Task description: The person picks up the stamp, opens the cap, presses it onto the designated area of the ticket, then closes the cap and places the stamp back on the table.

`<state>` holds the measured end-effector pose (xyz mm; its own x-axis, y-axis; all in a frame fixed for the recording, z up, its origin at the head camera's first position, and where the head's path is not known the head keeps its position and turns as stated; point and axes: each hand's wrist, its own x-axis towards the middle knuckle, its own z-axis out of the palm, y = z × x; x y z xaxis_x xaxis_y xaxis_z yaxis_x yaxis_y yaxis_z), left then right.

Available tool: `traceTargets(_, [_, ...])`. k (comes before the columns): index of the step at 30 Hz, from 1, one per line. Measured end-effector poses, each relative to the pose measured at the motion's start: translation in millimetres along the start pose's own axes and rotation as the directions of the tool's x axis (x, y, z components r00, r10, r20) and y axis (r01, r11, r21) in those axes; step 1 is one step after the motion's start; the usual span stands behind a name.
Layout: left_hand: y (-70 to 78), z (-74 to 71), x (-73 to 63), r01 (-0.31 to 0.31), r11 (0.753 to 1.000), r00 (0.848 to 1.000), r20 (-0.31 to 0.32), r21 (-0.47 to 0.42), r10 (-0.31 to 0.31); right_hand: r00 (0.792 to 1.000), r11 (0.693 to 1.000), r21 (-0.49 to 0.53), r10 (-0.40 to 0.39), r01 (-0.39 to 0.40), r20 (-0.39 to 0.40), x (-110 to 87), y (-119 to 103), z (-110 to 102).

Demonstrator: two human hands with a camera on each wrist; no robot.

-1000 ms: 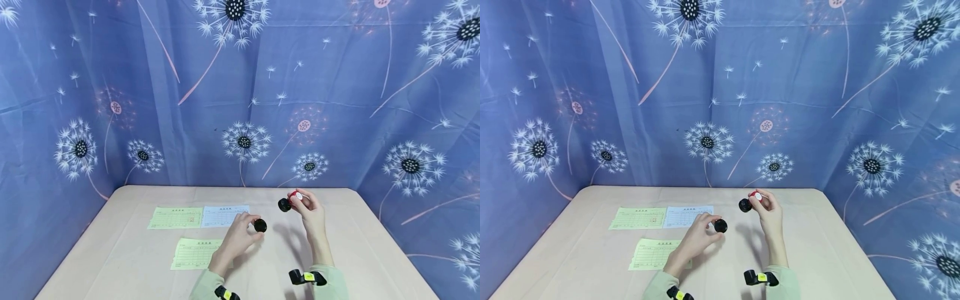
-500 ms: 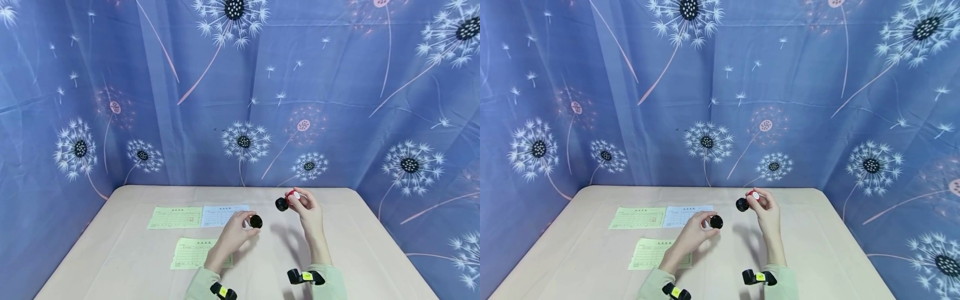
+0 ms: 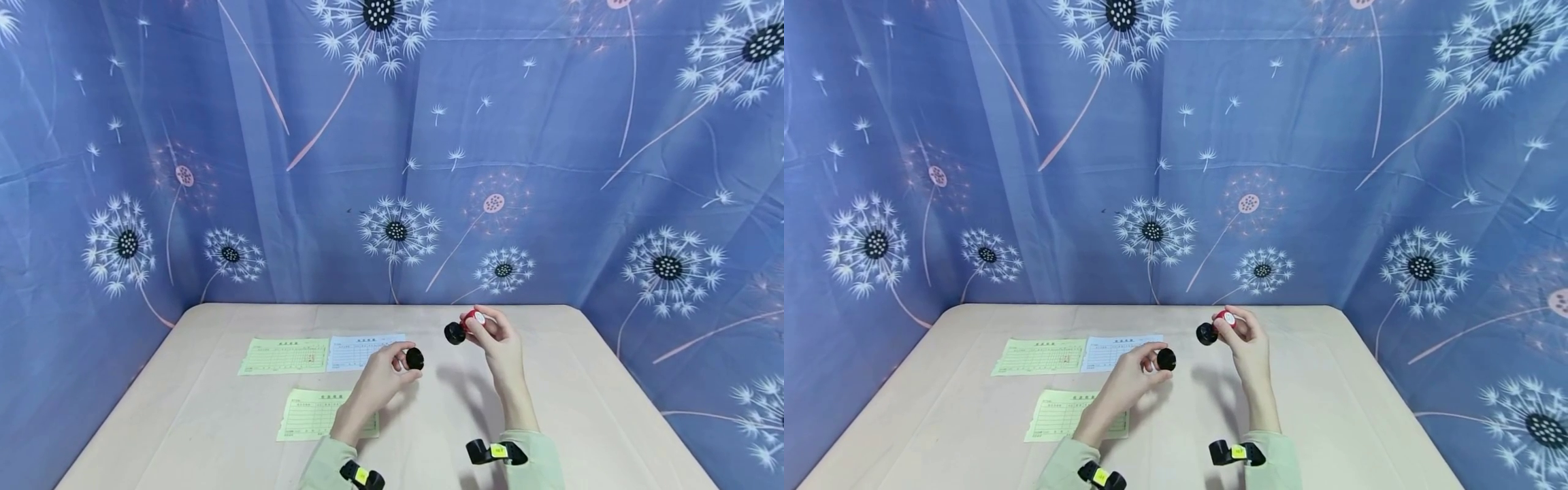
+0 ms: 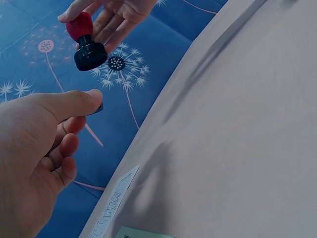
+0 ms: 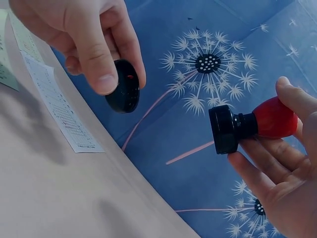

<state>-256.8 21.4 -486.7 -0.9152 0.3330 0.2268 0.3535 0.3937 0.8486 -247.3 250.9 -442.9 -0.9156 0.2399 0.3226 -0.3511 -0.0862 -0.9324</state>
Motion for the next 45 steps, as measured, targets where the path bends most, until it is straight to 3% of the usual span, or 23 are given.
traceTargets(11, [-0.2,-2.4,-0.1,-0.008,0.999,1.000,-0.012,-0.044,0.008,1.000,1.000,-0.010,0.007,-0.007,0.013,-0.9,-0.6,5.2])
traceTargets(31, [2.7,-4.5,0.6,-0.012,0.999,0.999,-0.031,-0.045,0.010,0.999,1.000,0.022,-0.005,0.005,0.043,-1.6,-0.6,13.5])
traceTargets(37, [6.0,-7.0,0.5,0.008,0.999,0.999,-0.035,-0.033,-0.009,0.995,1.000,0.014,0.000,-0.001,0.095,-3.3,-1.3,24.5])
traceTargets(45, [6.5,-9.4,1.9,-0.013,1.000,0.998,-0.067,-0.012,0.012,0.991,1.000,0.028,-0.016,0.013,0.132,-5.1,-2.6,29.4])
